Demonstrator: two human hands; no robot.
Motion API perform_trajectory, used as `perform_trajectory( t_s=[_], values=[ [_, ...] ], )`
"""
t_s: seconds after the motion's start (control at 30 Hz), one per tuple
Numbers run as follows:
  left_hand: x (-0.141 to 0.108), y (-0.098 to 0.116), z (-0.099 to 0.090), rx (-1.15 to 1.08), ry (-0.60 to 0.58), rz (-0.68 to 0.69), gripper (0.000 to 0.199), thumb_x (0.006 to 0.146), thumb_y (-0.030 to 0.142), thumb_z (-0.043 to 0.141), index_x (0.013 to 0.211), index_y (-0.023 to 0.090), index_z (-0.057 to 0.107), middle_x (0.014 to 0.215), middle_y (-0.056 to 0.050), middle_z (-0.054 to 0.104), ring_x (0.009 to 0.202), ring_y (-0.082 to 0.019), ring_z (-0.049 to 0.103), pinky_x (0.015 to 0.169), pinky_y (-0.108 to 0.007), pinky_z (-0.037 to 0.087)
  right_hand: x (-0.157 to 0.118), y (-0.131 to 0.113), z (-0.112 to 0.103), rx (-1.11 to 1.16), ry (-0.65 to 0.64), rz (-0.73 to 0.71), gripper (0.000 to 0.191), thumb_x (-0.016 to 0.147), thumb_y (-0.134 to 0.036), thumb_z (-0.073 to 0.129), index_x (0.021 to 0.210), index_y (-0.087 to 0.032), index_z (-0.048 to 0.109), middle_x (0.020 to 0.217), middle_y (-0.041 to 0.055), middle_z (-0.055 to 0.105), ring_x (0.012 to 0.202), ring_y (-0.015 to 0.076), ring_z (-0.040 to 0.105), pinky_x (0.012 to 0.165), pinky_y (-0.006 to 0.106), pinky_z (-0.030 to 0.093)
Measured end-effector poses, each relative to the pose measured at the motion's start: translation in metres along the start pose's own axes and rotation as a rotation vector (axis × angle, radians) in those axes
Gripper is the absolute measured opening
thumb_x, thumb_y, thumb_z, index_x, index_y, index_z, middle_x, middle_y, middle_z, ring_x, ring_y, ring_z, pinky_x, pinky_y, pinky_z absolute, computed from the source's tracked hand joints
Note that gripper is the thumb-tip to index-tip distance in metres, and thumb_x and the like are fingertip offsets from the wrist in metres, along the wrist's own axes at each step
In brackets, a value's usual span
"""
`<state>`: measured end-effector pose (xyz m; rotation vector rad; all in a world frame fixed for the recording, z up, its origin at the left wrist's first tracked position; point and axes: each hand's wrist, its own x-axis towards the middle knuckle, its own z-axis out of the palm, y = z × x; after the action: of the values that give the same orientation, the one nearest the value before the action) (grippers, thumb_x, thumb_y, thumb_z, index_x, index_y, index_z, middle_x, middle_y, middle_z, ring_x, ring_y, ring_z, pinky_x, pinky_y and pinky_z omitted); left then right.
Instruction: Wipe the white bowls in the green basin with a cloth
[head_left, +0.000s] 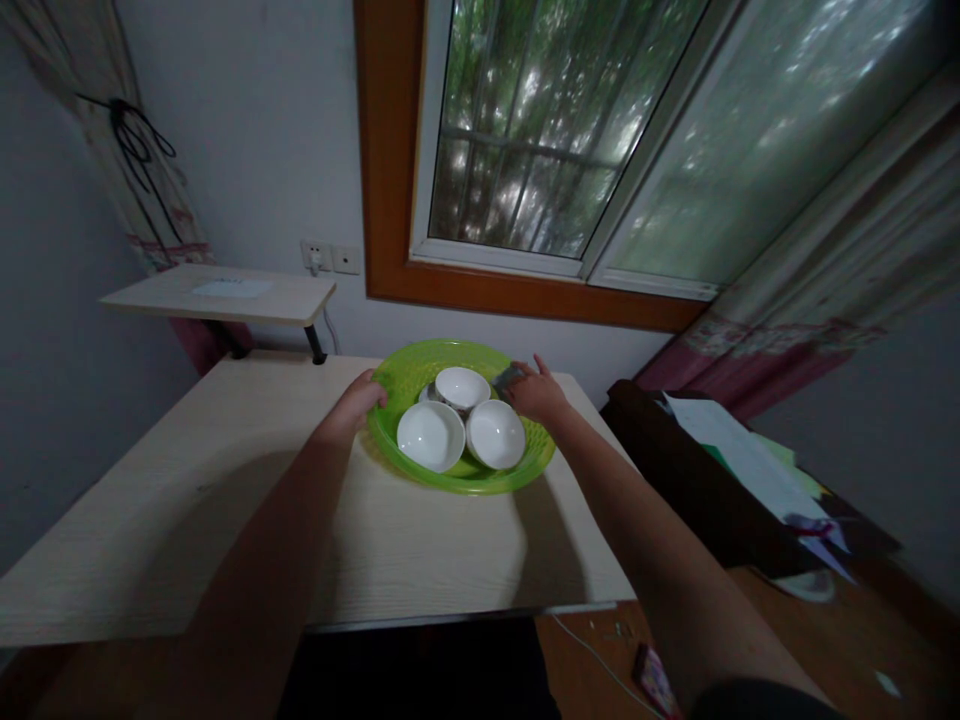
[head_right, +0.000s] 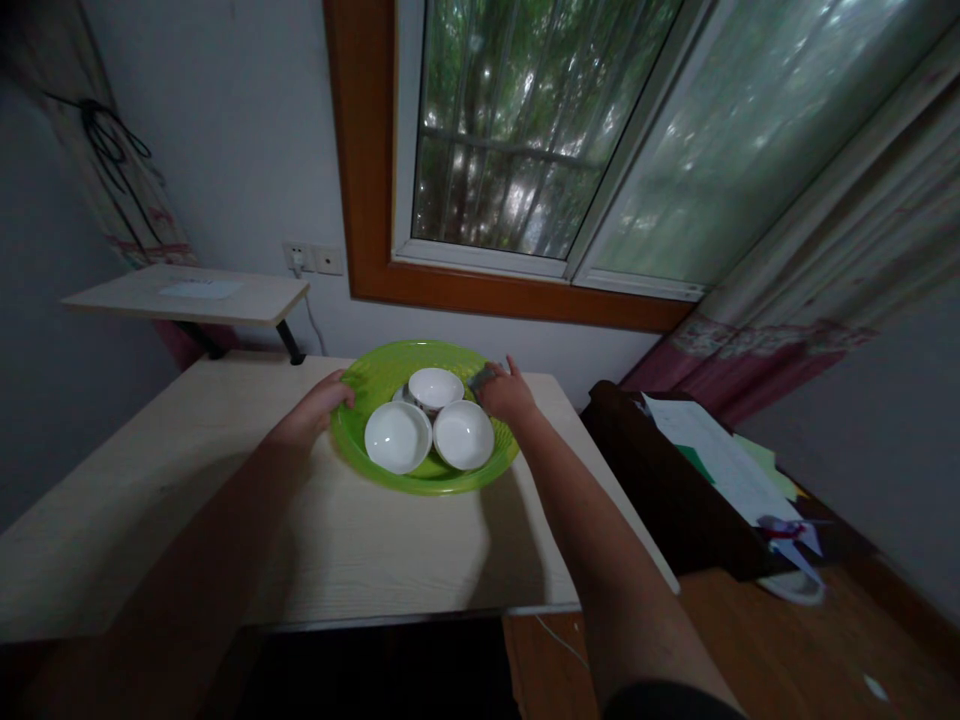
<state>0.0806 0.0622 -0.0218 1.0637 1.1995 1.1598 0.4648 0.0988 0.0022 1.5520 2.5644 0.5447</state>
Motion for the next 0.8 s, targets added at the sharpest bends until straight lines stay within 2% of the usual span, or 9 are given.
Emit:
perform_trajectory(
  t_s=[0.07, 0.17, 0.23, 0.33, 0.47, 0.6, 0.73, 0.8],
  values=[
    [0.0004, -0.0003, -0.0001, -0.004, 0.009, 0.001, 0.049, 0.046, 0.019, 0.056, 0.094, 0.022, 0.063, 0.079, -0.001, 0.068, 0.068, -0.022, 0.064, 0.057, -0.029, 0.046, -0.0009, -0.0006, -0.0023, 0.002, 0.005, 0.002, 0.041, 0.115, -0.031, 0.047, 0.127, -0.020, 0.085, 0.142, 0.0149, 0.079, 0.163, 0.0336, 0.047, 0.139, 0.071, 0.017],
    [0.0018, -0.0007, -0.0002, 0.002, 0.027, -0.009, 0.052, 0.046, 0.017, 0.056, 0.097, 0.021, 0.064, 0.079, -0.001, 0.068, 0.068, -0.023, 0.065, 0.057, -0.029, 0.047, -0.0029, -0.0015, -0.0053, 0.015, 0.030, 0.009, 0.043, 0.114, -0.029, 0.047, 0.142, -0.023, 0.079, 0.159, 0.0101, 0.069, 0.170, 0.0375, 0.034, 0.137, 0.077, 0.018],
    [0.0021, -0.0009, -0.0003, 0.003, 0.028, -0.017, 0.053, 0.046, 0.016, 0.056, 0.098, 0.021, 0.064, 0.080, -0.001, 0.068, 0.069, -0.023, 0.065, 0.057, -0.029, 0.047, -0.0037, -0.0022, -0.0064, 0.016, 0.020, 0.017, 0.042, 0.115, -0.030, 0.047, 0.142, -0.024, 0.079, 0.157, 0.0096, 0.071, 0.169, 0.0367, 0.036, 0.137, 0.077, 0.018],
    [0.0010, -0.0013, -0.0005, -0.012, 0.016, -0.004, 0.054, 0.046, 0.016, 0.057, 0.099, 0.021, 0.064, 0.082, -0.002, 0.068, 0.071, -0.023, 0.066, 0.058, -0.029, 0.048, -0.0038, -0.0030, -0.0063, 0.010, -0.009, 0.017, 0.042, 0.117, -0.031, 0.045, 0.131, -0.023, 0.084, 0.145, 0.0117, 0.078, 0.167, 0.0332, 0.042, 0.139, 0.074, 0.017],
    [-0.0004, -0.0014, -0.0007, -0.007, 0.002, 0.010, 0.052, 0.046, 0.017, 0.056, 0.097, 0.021, 0.063, 0.082, -0.002, 0.067, 0.071, -0.022, 0.064, 0.058, -0.028, 0.046, -0.0034, -0.0031, -0.0041, 0.016, 0.031, 0.023, 0.042, 0.115, -0.030, 0.047, 0.144, -0.025, 0.078, 0.161, 0.0096, 0.067, 0.170, 0.0364, 0.035, 0.137, 0.076, 0.019],
    [-0.0002, 0.0001, 0.0006, -0.005, 0.001, 0.000, 0.054, 0.045, 0.017, 0.055, 0.098, 0.021, 0.065, 0.082, -0.003, 0.067, 0.072, -0.023, 0.064, 0.060, -0.030, 0.046, -0.0027, -0.0036, -0.0032, 0.025, -0.028, 0.018, 0.041, 0.117, -0.032, 0.046, 0.134, -0.024, 0.082, 0.148, 0.0127, 0.077, 0.168, 0.0341, 0.039, 0.139, 0.074, 0.015],
    [0.0001, 0.0016, 0.0022, -0.006, 0.004, -0.009, 0.055, 0.044, 0.018, 0.055, 0.097, 0.022, 0.066, 0.082, -0.004, 0.069, 0.073, -0.025, 0.064, 0.060, -0.031, 0.047, -0.0034, -0.0042, -0.0033, 0.054, -0.005, 0.035, 0.043, 0.117, -0.036, 0.048, 0.150, -0.027, 0.075, 0.164, 0.0085, 0.065, 0.172, 0.0375, 0.030, 0.138, 0.077, 0.014],
    [0.0003, 0.0015, 0.0023, -0.008, -0.009, -0.004, 0.055, 0.044, 0.019, 0.055, 0.097, 0.021, 0.067, 0.081, -0.004, 0.069, 0.072, -0.025, 0.065, 0.059, -0.031, 0.047, -0.0035, -0.0046, -0.0031, 0.060, -0.027, 0.038, 0.043, 0.117, -0.037, 0.047, 0.148, -0.027, 0.076, 0.161, 0.0093, 0.068, 0.171, 0.0364, 0.032, 0.138, 0.076, 0.015]
  ],
)
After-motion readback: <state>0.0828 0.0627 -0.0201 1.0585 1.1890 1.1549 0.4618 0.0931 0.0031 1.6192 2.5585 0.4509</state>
